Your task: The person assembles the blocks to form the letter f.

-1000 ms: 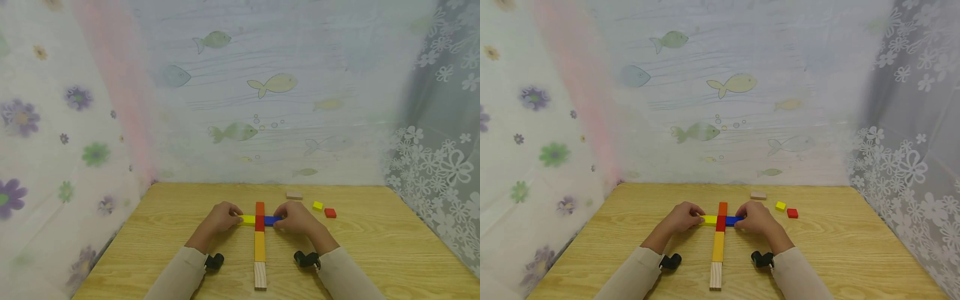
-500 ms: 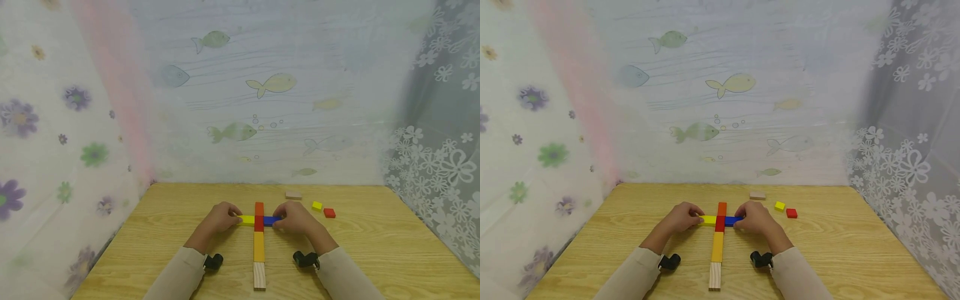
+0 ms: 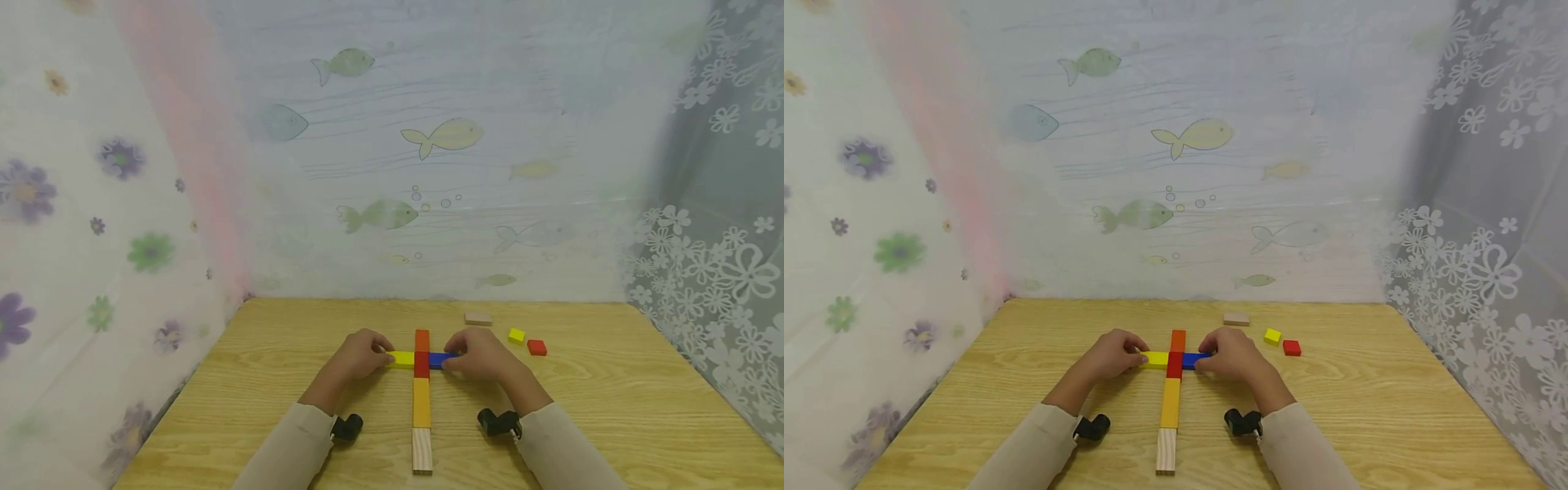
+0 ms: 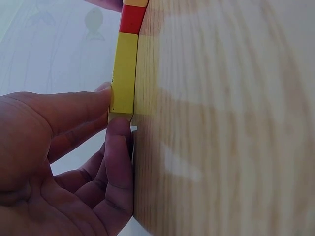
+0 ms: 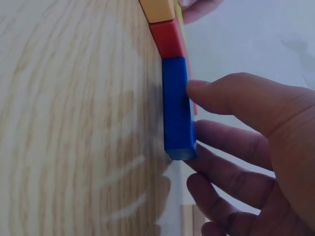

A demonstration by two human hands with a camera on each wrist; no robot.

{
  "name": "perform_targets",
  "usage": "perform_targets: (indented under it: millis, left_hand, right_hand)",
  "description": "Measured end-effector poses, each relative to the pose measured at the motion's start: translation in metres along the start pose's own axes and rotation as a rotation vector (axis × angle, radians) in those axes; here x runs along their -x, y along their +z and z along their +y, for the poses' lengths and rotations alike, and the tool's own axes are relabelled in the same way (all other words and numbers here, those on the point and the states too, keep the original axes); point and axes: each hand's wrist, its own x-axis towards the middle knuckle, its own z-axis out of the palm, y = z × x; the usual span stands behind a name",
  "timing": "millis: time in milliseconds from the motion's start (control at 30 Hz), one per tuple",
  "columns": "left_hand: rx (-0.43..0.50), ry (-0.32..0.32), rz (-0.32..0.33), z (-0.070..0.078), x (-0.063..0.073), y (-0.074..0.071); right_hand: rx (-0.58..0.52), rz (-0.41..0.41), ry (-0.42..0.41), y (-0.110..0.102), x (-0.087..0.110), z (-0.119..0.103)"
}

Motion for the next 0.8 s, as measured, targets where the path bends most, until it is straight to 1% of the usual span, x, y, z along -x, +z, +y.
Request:
perform_targets:
  millis: [133,200,267,433,500,600,667,800]
  left_hand:
    - [-0.004,0.005,-0.002,0.0,0.0,-0.001]
    - [-0.003,0.003,-0.002,0.0,0.0,-0.001]
    - [-0.004,0.002,0.001,-0.001,0.0,-0.001]
    - [-0.017,0.014,-0.004,-0.001,0.0,-0.002]
    - [-0.013,0.018,-0.008,0.0,0.0,-0.003]
    - [-0.008,0.017,-0.009,0.001,0.001,-0.003]
    - [-0.009,0.022,-0.01,0.001,0.001,-0.003]
    - [-0.006,0.021,-0.019,-0.001,0.001,-0.003]
  right_hand:
    - [-0.009,0.005,0.015,0.0,-0.002,0.001]
    - [-0.005,0.02,0.022,0.0,-0.005,0.003]
    - [-0.001,0.047,0.028,0.0,-0.007,0.005]
    - [0.002,0.142,-0.002,-0.01,-0.011,0.012]
    - [0.006,0.165,-0.021,-0.015,-0.014,0.015]
    - [0.007,0.181,-0.019,-0.023,-0.018,0.02]
    - [0.008,0.192,0.0,-0.028,-0.02,0.022]
    - [-0.026,0.221,0.058,-0.039,-0.021,0.027]
